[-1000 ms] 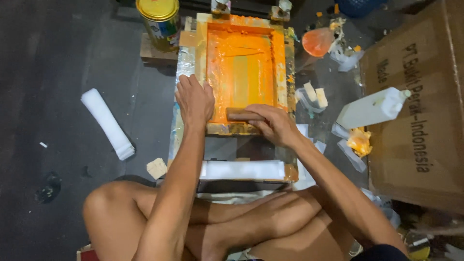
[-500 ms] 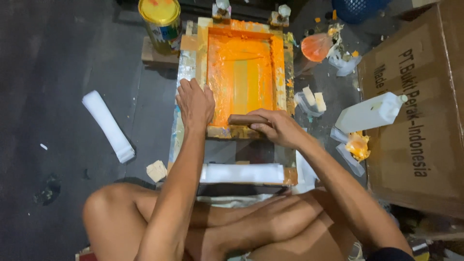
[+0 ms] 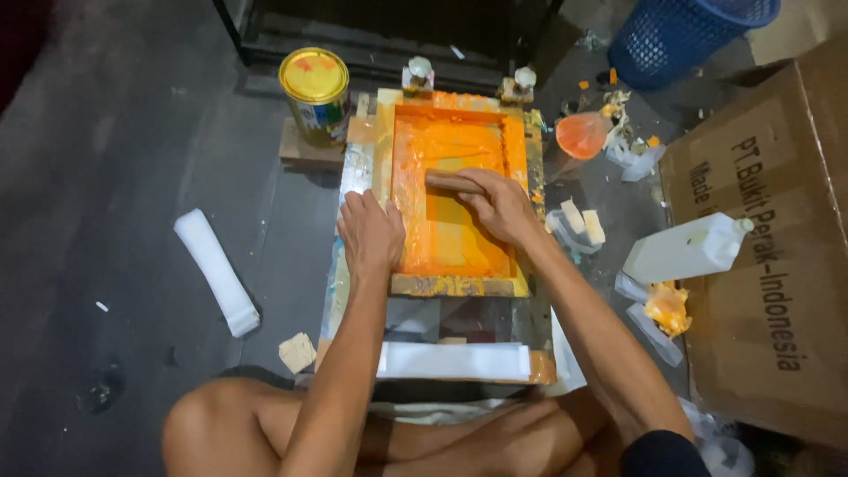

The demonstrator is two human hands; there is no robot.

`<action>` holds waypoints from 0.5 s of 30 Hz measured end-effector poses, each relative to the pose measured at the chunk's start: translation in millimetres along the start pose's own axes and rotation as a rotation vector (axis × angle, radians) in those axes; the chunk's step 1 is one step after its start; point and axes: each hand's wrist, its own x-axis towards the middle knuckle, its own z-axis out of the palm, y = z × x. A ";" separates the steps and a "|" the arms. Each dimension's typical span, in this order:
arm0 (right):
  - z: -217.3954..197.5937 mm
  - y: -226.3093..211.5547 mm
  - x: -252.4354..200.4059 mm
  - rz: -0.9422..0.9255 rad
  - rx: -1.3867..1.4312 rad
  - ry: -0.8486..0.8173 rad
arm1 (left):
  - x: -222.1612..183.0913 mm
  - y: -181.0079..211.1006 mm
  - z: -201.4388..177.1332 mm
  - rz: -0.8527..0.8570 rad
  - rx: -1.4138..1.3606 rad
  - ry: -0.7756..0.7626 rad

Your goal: Manually sealing the ends of white ribbons using a screen printing setup with orange sealant and a squeegee.

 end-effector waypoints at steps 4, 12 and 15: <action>-15.3 -70.0 -45.1 0.048 0.065 -0.030 | -3.9 0.7 -0.1 0.026 -0.001 0.037; -14.7 -65.2 -106.0 0.087 0.101 -0.202 | -3.1 -3.9 4.2 0.062 -0.011 0.088; -18.6 -70.7 -106.4 0.108 0.150 -0.224 | -3.6 -2.7 2.6 0.052 -0.020 0.077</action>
